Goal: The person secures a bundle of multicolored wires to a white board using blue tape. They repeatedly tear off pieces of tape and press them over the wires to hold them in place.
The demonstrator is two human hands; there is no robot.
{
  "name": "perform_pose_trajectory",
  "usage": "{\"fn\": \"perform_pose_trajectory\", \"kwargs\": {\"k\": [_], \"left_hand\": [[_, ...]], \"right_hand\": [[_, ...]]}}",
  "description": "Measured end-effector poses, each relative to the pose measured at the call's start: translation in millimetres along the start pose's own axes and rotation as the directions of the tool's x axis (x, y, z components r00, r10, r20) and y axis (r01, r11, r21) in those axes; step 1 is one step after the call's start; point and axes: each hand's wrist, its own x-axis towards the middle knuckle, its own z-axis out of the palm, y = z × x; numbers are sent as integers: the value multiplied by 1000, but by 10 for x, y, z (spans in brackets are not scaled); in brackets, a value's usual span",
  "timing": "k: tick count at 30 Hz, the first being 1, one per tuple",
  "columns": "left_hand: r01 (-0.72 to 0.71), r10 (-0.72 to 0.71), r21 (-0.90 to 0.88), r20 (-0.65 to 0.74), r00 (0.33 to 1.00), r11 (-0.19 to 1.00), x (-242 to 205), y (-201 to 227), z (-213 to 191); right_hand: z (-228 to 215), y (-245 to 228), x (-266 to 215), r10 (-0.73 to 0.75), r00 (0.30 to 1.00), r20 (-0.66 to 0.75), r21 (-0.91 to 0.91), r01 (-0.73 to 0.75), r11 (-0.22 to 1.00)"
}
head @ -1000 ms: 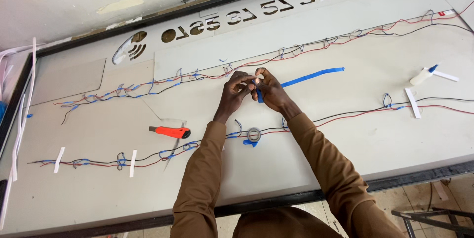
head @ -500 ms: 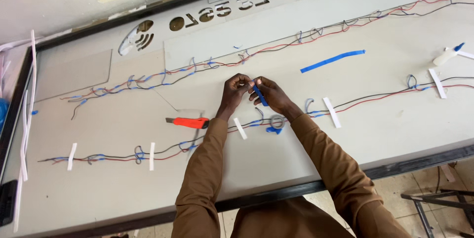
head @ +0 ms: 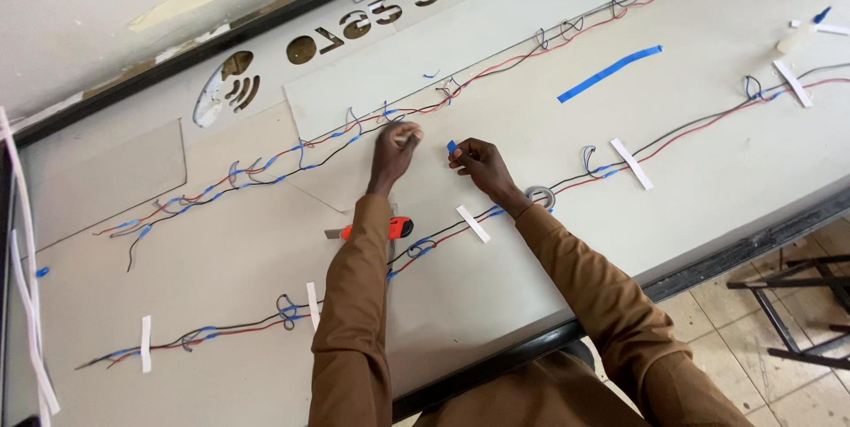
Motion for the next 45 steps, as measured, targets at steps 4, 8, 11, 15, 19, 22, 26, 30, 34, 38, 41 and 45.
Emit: {"fn": "perform_pose_trajectory", "kwargs": {"k": [4,8,11,15,19,22,26,30,34,38,41,45], "left_hand": [[-114,173,482,-78,982,869,247,-111,-56],[-98,128,685,7,992,722,452,-240,-18],[-92,129,701,0,992,707,526,-349,12],[-105,216,769,-45,975,631,569,-432,-4],[-155,384,860,-51,922,486,537,-461,-20],[-197,403,807,-55,914,556,517,-480,-81],[-211,244,480,-8,970,851,549,-476,-216],[-174,191,226,-52,980,958,545,-454,-279],[-120,131,106,-99,987,987,547,-496,-293],[-83,88,50,-126,988,995,548,-500,-268],[-83,86,28,-131,988,996,558,-517,-224],[-91,94,31,-113,989,995,563,-517,-229]], "right_hand": [[101,67,2,82,996,23,79,-84,993],[251,6,135,131,988,77,129,-140,982],[365,-16,244,159,984,83,145,-170,975],[497,6,424,199,977,81,165,-210,964],[618,28,663,216,973,81,191,-228,955],[741,13,839,248,968,48,254,-252,934],[839,-49,1058,326,943,-64,301,-293,908],[895,-108,1219,331,940,-79,334,-288,897],[922,-88,1344,343,936,-73,354,-297,887],[910,-54,1372,335,940,-72,389,-282,877],[891,-53,1354,331,942,-59,414,-278,867],[899,-55,1354,324,945,-46,420,-276,865]]}}
